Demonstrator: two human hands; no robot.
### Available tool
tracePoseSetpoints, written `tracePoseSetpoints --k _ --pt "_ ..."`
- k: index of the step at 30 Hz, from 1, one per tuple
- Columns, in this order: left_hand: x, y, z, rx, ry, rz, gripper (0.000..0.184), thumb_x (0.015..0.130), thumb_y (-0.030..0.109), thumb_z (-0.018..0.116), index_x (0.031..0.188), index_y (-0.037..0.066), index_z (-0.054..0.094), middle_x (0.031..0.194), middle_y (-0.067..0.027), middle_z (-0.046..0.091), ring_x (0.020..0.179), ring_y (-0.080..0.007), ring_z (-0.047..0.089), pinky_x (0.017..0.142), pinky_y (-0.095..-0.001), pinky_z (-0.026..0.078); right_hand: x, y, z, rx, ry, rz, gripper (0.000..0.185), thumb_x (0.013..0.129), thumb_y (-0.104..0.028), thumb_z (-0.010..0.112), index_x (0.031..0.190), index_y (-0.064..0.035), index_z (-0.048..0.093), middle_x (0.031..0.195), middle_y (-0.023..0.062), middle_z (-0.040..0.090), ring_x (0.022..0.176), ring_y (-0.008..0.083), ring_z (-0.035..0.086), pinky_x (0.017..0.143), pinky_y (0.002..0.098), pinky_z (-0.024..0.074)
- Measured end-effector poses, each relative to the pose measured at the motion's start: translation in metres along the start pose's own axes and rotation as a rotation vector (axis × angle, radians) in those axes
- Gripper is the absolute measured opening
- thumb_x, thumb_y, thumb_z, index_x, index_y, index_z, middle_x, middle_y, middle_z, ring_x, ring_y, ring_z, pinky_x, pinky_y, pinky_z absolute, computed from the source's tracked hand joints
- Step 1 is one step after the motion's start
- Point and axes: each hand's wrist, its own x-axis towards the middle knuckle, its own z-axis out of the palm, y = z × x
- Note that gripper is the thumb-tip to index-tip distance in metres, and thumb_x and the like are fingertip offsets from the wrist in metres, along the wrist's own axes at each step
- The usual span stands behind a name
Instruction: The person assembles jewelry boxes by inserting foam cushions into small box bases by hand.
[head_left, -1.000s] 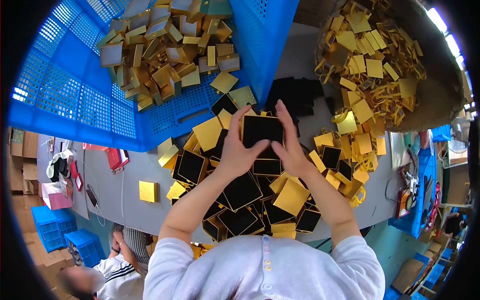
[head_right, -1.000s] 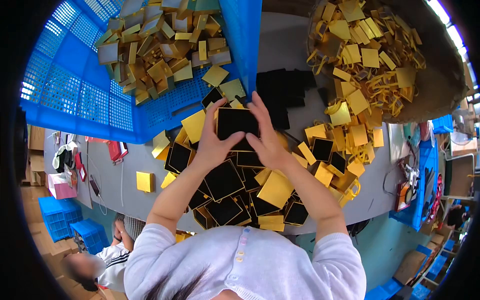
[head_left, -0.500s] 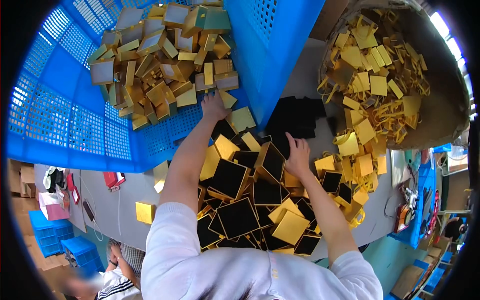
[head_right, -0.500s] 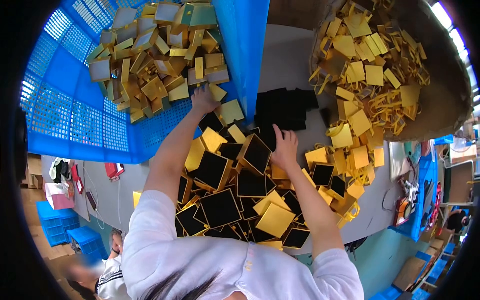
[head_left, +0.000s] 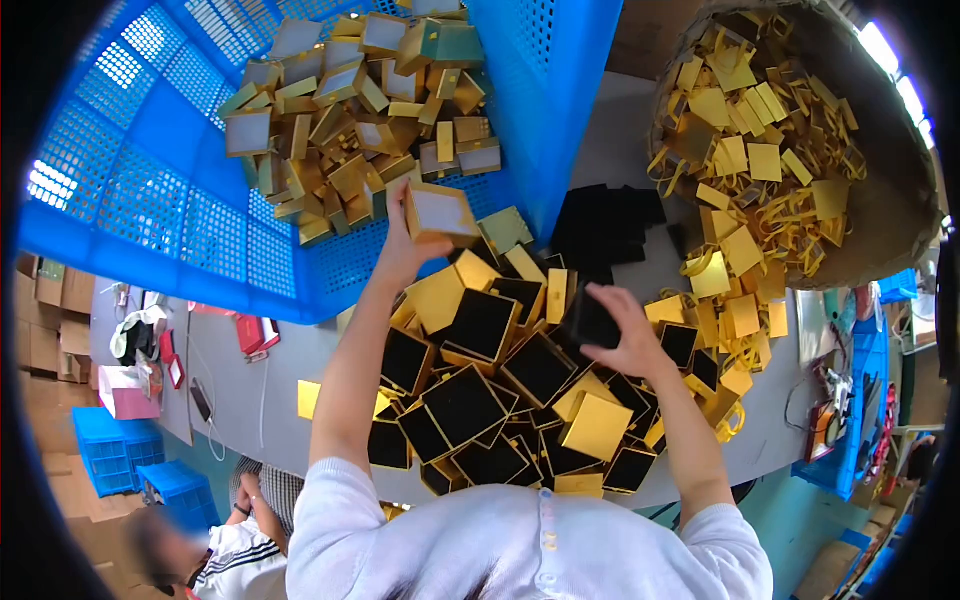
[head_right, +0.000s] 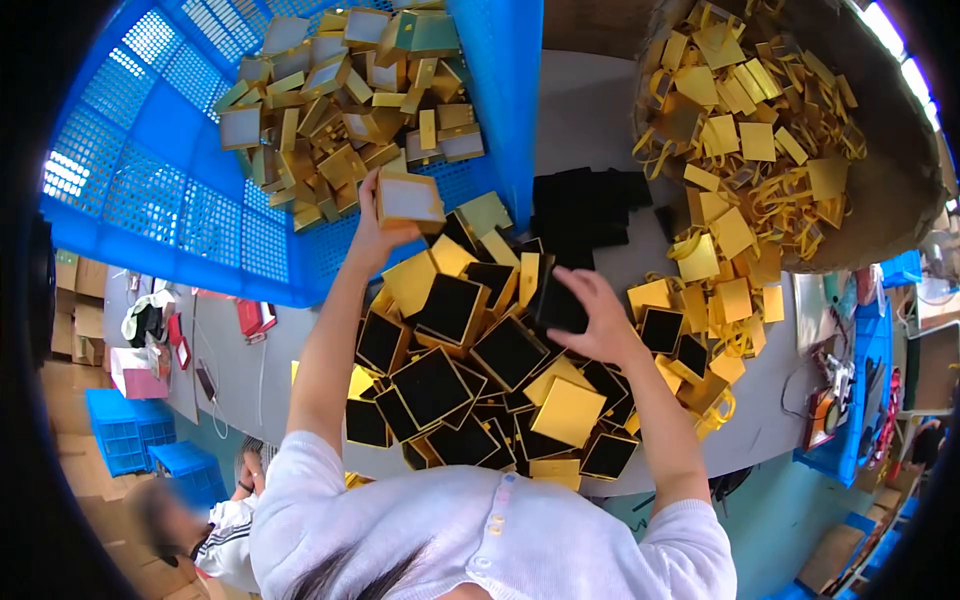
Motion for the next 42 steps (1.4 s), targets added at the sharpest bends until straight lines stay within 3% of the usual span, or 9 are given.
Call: tracePoseSetpoints --k 13,17,22,25,29,31,35,38,42 --pt "-0.133 0.051 0.112 -0.014 -0.525 0.199 0.117 0.066 0.009 0.081 0.148 0.016 -0.002 0.151 -0.014 0.011 0.141 -0.0258 0.015 0.109 -0.0397 0.03 0.025 -0.104 0.003 -0.059 0.073 -0.523 0.076 0.075 -0.043 0.07 0.135 -0.0067 0.042 0.135 0.0157 0.04 0.126 0.0354 0.037 0.106 0.0454 0.0297" --pt "-0.143 0.07 0.131 -0.534 -0.391 -0.157 0.111 0.07 0.002 0.076 0.149 0.017 0.0 0.15 -0.0138 0.014 0.136 -0.0268 0.027 0.101 -0.0414 0.044 0.02 -0.094 0.01 1.135 0.422 -0.224 0.057 0.098 -0.042 0.036 0.139 -0.0019 0.033 0.131 0.0118 0.046 0.12 0.0203 0.046 0.106 0.0355 0.0323" --pt "-0.143 0.067 0.128 -0.682 -0.354 -0.268 0.1 0.07 0.001 0.075 0.149 0.02 0.016 0.144 -0.0114 0.032 0.127 -0.0259 0.041 0.096 -0.0458 0.048 0.022 -0.099 0.025 0.769 0.487 -0.265 0.069 0.09 -0.047 0.051 0.139 -0.0026 0.032 0.131 0.0143 0.045 0.12 0.0224 0.047 0.105 0.0378 0.0338" --pt "-0.14 0.069 0.128 0.062 -0.013 -0.125 0.089 0.07 -0.006 0.072 0.144 0.014 0.027 0.121 -0.0122 0.052 0.106 -0.0217 0.057 0.089 -0.0312 0.051 0.025 -0.097 0.042 0.993 0.472 -0.256 0.074 0.086 -0.046 0.057 0.14 -0.0026 0.03 0.131 0.0148 0.046 0.121 0.0234 0.046 0.105 0.0385 0.0339" --pt "-0.128 0.057 0.102 0.012 -0.043 -0.232 0.084 0.071 -0.002 0.075 0.142 0.013 0.034 0.127 -0.01 0.052 0.111 -0.0207 0.055 0.092 -0.0318 0.049 0.024 -0.085 0.046 1.213 0.489 0.016 0.07 0.09 -0.051 0.044 0.139 -0.002 0.034 0.133 0.0145 0.047 0.12 0.0261 0.048 0.107 0.0411 0.0315" --pt "-0.11 0.056 0.076 0.053 -0.451 -0.119 0.077 0.071 0.002 0.078 0.137 0.007 0.04 0.108 -0.0099 0.061 0.097 -0.0183 0.061 0.086 -0.0317 0.05 0.018 -0.063 0.049 1.198 0.409 0.05 0.064 0.092 -0.046 0.04 0.138 -0.0015 0.037 0.135 0.0132 0.047 0.122 0.0258 0.047 0.107 0.0404 0.0327" --pt "-0.007 0.012 -0.008 0.23 0.333 -0.143 0.048 0.078 0.013 0.072 0.12 -0.001 0.054 0.107 -0.0134 0.063 0.093 -0.0211 0.063 0.077 -0.0317 0.052 0.006 -0.042 0.05 0.894 -0.034 0.209 0.07 0.087 -0.048 0.048 0.138 -0.0016 0.036 0.134 0.011 0.046 0.123 0.0209 0.045 0.104 0.0344 0.0329" --pt "0.088 -0.097 -0.101 0.941 0.985 0.16 0.054 0.074 0.034 0.075 0.11 -0.003 0.058 0.114 -0.0246 0.057 0.099 -0.038 0.059 0.087 -0.0436 0.047 0.005 -0.043 0.053 0.812 -0.096 0.251 0.071 0.085 -0.045 0.054 0.139 -0.0025 0.035 0.132 0.0105 0.046 0.124 0.0191 0.043 0.104 0.0313 0.0302" --pt "0.126 -0.15 -0.131 0.34 0.717 -0.33 0.047 0.071 0.041 0.075 0.09 -0.001 0.064 0.123 -0.0293 0.046 0.11 -0.0437 0.049 0.094 -0.0463 0.041 0.008 -0.042 0.056 0.785 -0.064 0.231 0.071 0.082 -0.04 0.057 0.138 -0.0024 0.036 0.131 0.0106 0.046 0.123 0.0203 0.043 0.104 0.0323 0.0297"
